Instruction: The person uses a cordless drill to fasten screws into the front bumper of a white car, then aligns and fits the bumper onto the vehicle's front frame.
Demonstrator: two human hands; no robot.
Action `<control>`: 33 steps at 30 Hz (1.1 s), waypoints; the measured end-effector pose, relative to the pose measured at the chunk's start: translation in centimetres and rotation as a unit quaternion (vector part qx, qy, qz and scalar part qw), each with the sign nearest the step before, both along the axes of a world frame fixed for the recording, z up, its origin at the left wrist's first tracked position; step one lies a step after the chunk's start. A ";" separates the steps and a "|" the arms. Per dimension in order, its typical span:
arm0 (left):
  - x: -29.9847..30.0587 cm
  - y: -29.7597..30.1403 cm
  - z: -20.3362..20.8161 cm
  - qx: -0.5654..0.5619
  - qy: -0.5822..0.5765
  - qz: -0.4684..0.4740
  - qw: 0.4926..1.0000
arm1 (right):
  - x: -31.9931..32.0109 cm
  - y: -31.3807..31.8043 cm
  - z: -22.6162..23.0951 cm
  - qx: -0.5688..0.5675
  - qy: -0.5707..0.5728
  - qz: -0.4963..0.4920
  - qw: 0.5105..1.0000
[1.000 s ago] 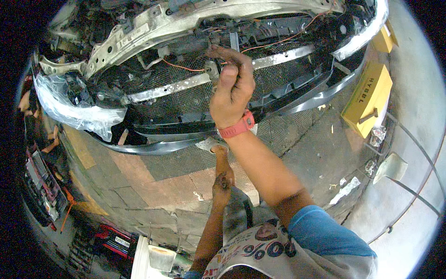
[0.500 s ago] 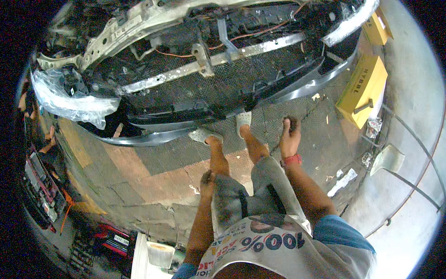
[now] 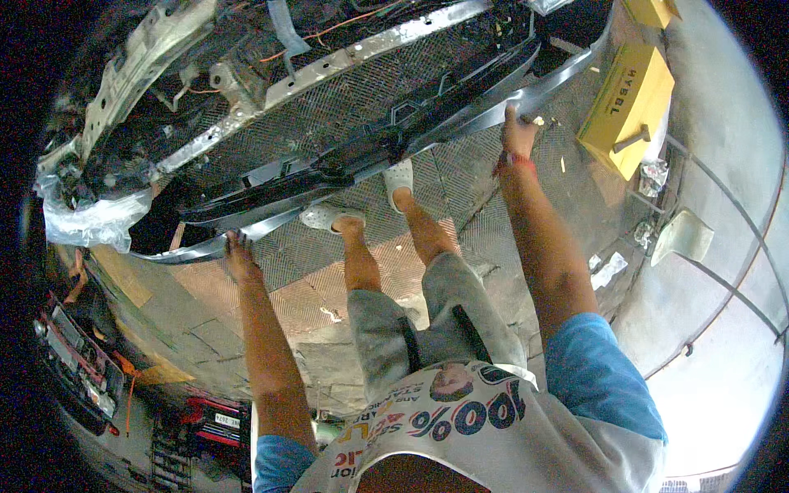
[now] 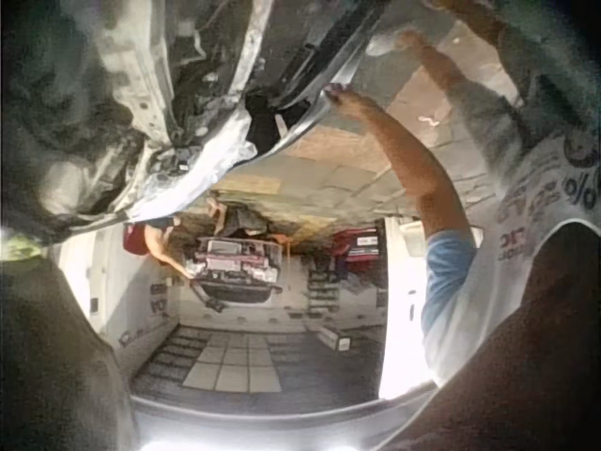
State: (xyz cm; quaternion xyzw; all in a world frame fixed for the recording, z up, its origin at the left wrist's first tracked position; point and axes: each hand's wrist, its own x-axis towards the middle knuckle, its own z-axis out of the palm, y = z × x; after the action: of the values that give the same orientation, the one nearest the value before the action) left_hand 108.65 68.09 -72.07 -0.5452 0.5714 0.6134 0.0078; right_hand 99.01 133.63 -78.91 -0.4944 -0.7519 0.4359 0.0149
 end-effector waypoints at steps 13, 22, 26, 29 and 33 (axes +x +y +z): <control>-9.1 -6.7 -5.2 -0.053 -0.164 0.113 0.979 | -12.9 9.8 -5.5 -0.331 -0.054 0.011 0.942; -4.4 -6.0 0.8 0.081 0.062 0.032 0.994 | -9.4 4.7 6.0 -0.362 -0.056 0.004 0.930; -4.9 -3.6 5.9 0.036 0.067 0.056 0.996 | -5.7 8.9 7.9 -0.360 0.056 0.025 0.931; -3.0 -3.9 9.2 -0.022 0.048 0.104 0.993 | -7.5 1.7 16.8 -0.307 0.062 0.029 0.949; -4.6 -1.8 14.1 -0.051 0.046 0.092 0.993 | -7.5 0.3 24.2 -0.311 0.150 -0.004 0.939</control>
State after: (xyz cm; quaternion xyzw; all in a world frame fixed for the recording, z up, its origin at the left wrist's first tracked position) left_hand 104.09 66.30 -57.97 -0.5668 0.5488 0.6058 -0.1028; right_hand 91.53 133.91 -54.72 -0.4064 -0.5661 0.7168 -0.0255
